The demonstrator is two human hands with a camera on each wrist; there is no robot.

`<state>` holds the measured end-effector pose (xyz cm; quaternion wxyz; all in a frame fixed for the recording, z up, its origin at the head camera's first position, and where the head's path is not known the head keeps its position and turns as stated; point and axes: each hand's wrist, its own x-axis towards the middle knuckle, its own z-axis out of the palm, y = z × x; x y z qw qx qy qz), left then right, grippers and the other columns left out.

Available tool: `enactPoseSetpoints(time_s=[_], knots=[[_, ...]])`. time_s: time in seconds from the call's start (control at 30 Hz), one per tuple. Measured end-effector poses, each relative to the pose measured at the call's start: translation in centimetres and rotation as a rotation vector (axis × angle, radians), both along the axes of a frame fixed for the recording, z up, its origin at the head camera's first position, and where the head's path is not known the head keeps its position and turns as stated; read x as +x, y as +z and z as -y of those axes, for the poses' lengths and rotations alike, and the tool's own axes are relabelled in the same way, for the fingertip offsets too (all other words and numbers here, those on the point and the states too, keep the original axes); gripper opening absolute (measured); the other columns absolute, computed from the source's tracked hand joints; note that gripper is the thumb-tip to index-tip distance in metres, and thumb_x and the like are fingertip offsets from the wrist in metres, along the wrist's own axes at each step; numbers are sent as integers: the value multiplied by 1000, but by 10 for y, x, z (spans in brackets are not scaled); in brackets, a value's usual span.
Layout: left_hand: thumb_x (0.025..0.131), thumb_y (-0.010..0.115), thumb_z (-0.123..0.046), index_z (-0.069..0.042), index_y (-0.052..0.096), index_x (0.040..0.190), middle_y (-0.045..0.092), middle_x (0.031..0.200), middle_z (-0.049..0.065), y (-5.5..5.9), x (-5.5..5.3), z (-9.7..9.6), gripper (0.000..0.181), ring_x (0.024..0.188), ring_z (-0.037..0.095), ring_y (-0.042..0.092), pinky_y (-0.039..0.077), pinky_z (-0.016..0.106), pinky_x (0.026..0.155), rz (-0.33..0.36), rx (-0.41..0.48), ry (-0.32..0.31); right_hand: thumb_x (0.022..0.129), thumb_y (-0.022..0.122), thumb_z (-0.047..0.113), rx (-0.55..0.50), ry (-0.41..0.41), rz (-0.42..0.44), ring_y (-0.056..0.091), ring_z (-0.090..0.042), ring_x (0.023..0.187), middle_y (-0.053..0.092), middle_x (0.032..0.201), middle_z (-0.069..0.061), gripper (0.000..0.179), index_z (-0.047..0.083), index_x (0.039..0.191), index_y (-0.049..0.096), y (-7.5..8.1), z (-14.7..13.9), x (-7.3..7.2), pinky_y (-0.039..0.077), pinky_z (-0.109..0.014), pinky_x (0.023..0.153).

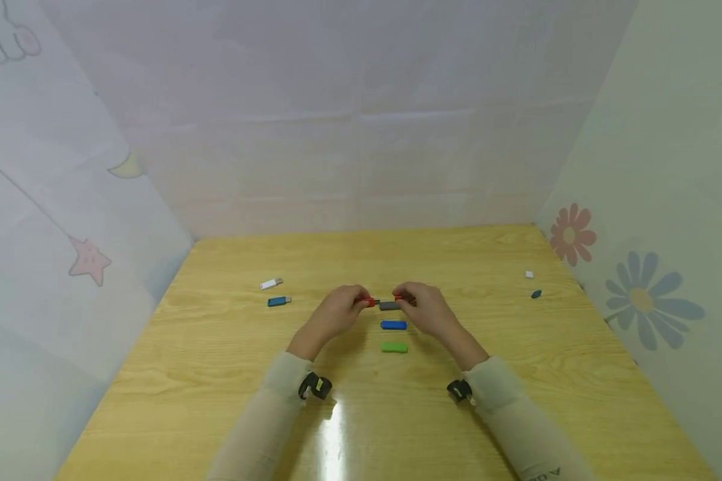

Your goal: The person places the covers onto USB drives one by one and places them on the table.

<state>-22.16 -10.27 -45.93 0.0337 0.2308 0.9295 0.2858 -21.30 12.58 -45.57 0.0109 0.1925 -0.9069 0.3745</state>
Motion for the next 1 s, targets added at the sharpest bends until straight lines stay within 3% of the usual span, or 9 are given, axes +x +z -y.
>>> enactPoseSetpoints(time_s=[0.6, 1.0], knots=[[106, 55, -19, -7, 68, 110, 71, 101, 6, 4, -3, -6, 18, 88, 15, 63, 53, 31, 76, -33, 47, -53, 98, 67, 7, -77, 46, 5, 70, -22, 93, 73, 107, -7, 19, 4, 117, 70, 0, 12, -1, 59, -37, 80], [106, 55, -19, -10, 69, 111, 71, 104, 1, 2, 5, -8, 17, 94, 14, 66, 55, 33, 81, -10, 91, -55, 98, 67, 7, -81, 45, -14, 70, -17, 89, 73, 104, -3, 16, 9, 113, 71, -9, 14, 1, 60, -34, 78]])
